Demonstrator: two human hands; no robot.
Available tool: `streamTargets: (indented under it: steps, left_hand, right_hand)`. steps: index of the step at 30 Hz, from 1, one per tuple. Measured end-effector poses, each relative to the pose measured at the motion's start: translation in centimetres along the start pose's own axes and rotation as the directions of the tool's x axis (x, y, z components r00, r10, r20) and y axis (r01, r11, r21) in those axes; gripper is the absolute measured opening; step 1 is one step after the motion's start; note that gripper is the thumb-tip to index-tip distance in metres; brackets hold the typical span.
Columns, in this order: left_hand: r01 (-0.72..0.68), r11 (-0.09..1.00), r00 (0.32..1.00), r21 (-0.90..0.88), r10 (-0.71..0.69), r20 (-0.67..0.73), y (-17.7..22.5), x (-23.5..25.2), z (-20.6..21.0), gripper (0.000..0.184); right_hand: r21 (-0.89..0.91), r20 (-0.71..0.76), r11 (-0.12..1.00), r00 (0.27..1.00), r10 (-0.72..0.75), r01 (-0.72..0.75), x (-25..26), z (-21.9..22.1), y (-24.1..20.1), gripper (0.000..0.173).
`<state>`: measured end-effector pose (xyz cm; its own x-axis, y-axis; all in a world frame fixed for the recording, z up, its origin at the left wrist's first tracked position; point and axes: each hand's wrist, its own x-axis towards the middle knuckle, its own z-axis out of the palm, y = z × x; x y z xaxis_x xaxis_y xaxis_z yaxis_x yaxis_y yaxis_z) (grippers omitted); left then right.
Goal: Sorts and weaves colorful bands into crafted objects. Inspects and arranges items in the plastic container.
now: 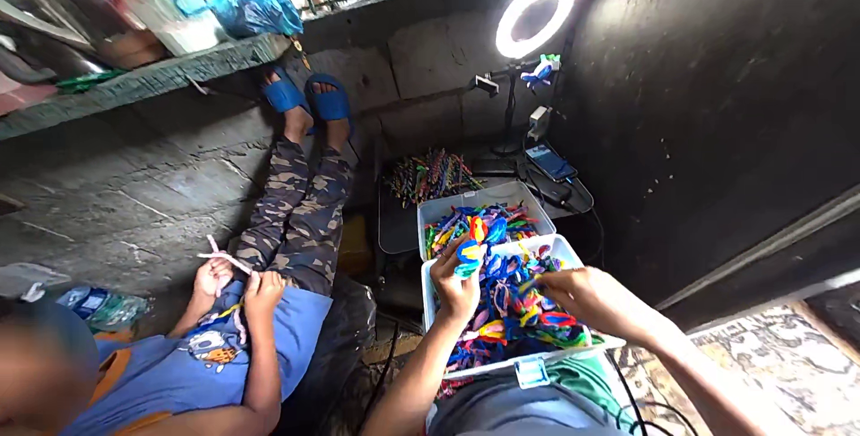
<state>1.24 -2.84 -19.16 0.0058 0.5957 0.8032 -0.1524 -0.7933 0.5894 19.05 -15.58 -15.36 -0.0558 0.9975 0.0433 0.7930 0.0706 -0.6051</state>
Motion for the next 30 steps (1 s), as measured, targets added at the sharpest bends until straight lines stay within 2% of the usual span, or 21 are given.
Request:
streamTargets:
  steps: [2,4,6,8,11,14,17,20,21,23,28,30]
  left_hand:
    - [0.011,1.0,1.0,0.024,-0.01,-0.017,-0.1,0.0,-0.2,0.011]
    - [0.012,0.999,1.0,0.037,-0.011,-0.026,-0.2,0.3,-0.2,0.011]
    - [0.007,0.999,1.0,0.038,-0.006,-0.021,-0.2,0.3,-0.3,0.011]
    - [0.001,0.999,1.0,0.035,0.0,-0.018,-0.3,0.2,-0.3,0.009]
    - [-0.011,1.0,1.0,0.025,0.011,-0.009,-0.2,0.1,-0.4,0.007]
    - [-0.007,0.999,1.0,0.032,0.007,0.001,-0.2,0.1,-0.5,0.003]
    - [0.012,0.998,0.999,0.056,-0.014,0.03,-0.2,0.2,-0.7,0.004]
    - [0.036,0.998,0.995,0.052,-0.04,0.088,-0.3,0.2,-1.0,0.009]
    - [0.046,0.998,0.994,0.051,-0.051,0.1,-0.4,0.2,-1.1,0.009]
    - [0.064,0.997,0.992,0.037,-0.067,0.106,-0.4,0.2,-1.0,0.008]
    - [0.055,0.998,0.989,0.023,-0.058,0.136,-0.4,0.0,-1.0,0.007]
    - [0.043,0.998,0.983,0.042,-0.049,0.176,-0.5,0.1,-1.1,0.011]
  right_hand:
    - [0.124,-0.129,0.99,0.99,-0.051,0.067,0.3,-0.4,0.1,0.03]
    - [0.346,-0.178,0.934,0.984,-0.028,0.09,0.7,-1.0,-0.3,0.032]
    - [0.592,-0.148,0.803,0.989,0.024,0.069,0.8,-1.7,-1.1,0.028]
    - [0.751,-0.133,0.656,0.99,0.036,0.077,0.8,-1.9,-1.7,0.03]
    - [0.841,-0.142,0.53,0.99,0.022,0.109,1.0,-1.7,-2.1,0.035]
    - [0.859,-0.172,0.49,0.985,0.004,0.148,1.2,-1.5,-2.4,0.038]
    - [0.781,-0.249,0.59,0.969,-0.006,0.205,1.3,-1.4,-2.1,0.034]
    - [0.462,-0.325,0.877,0.945,0.025,0.136,1.1,-1.1,-1.7,0.018]
    - [0.352,-0.354,0.93,0.935,0.025,0.109,1.1,-1.0,-1.5,0.018]
    - [0.256,-0.39,0.963,0.921,0.018,0.089,1.2,-0.9,-1.1,0.019]
    - [0.284,-0.403,0.958,0.912,0.071,0.051,1.0,-1.7,-0.3,0.017]
    - [0.196,-0.398,0.981,0.914,0.08,0.0,0.9,-1.9,0.1,0.019]
